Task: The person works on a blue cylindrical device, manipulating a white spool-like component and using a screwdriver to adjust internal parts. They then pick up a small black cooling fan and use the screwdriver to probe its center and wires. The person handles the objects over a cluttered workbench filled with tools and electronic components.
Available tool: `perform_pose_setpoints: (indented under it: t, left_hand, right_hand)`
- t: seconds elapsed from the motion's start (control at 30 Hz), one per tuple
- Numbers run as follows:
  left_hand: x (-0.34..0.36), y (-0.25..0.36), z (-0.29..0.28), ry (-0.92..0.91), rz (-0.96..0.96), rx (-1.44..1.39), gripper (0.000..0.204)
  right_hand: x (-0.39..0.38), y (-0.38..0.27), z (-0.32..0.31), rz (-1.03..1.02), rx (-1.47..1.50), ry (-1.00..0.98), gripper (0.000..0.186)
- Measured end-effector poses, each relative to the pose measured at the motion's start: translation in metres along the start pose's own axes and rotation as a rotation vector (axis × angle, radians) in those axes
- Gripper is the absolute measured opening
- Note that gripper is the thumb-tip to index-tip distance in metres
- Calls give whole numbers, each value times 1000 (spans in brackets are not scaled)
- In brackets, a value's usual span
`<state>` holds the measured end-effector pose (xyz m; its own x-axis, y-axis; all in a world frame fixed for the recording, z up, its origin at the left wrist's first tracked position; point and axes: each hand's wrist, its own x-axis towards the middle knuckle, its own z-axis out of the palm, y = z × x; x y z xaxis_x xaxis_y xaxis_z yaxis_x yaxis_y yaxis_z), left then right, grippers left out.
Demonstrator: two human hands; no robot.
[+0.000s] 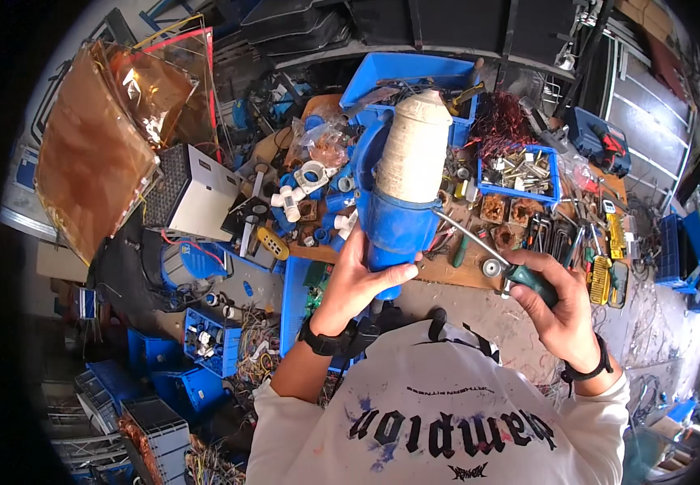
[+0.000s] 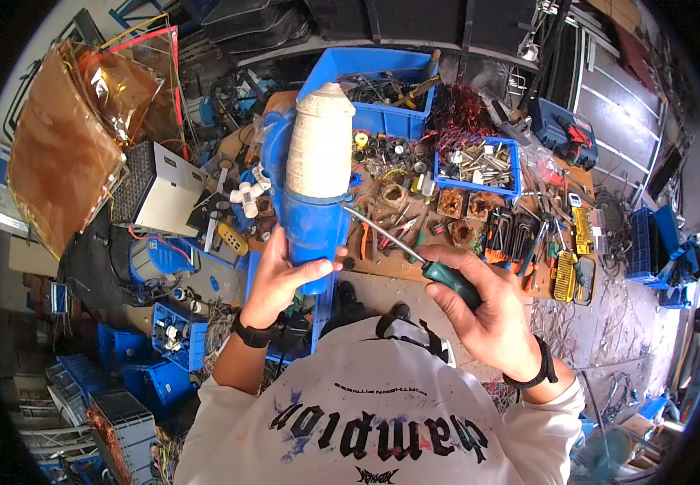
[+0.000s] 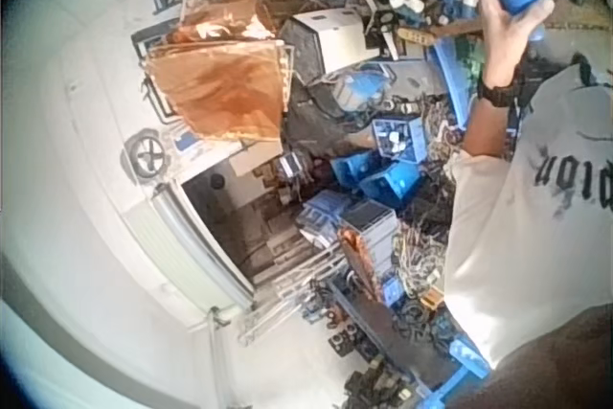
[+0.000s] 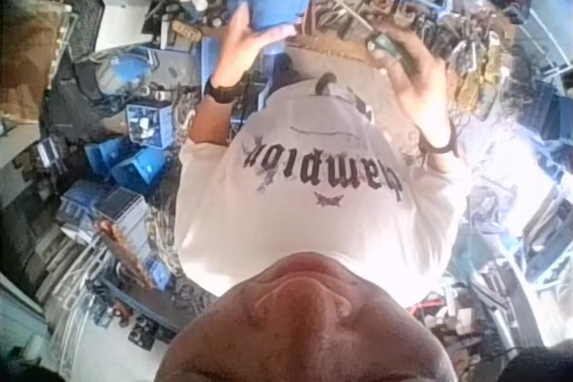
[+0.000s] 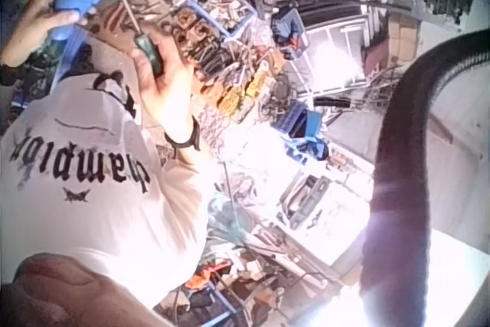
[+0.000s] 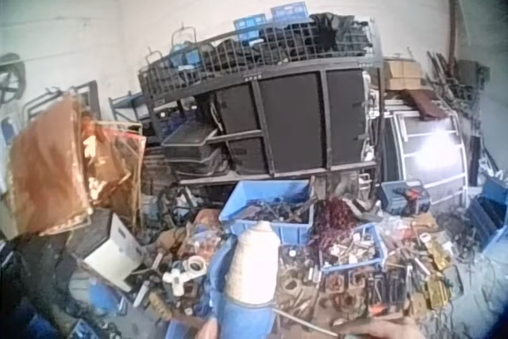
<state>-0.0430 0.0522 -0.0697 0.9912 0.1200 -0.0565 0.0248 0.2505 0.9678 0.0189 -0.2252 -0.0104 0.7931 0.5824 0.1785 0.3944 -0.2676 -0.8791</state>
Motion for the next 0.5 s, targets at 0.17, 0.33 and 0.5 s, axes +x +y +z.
perform_pose_setpoints:
  t: [0.17, 0.33, 0.5]
  left_hand:
    - [1, -4, -2, -9, 50, 92, 66]
    - [-3, -13, -1, 103, -4, 80, 80]
    - [-6, -22, 2, 217, 98, 195, 80]
  right_hand:
    - [-2, 0, 1, -32, -42, 15, 30]
    - [-3, 0, 5, -67, -57, 6, 30]
    - [-7, 4, 16, -10, 144, 0, 33]
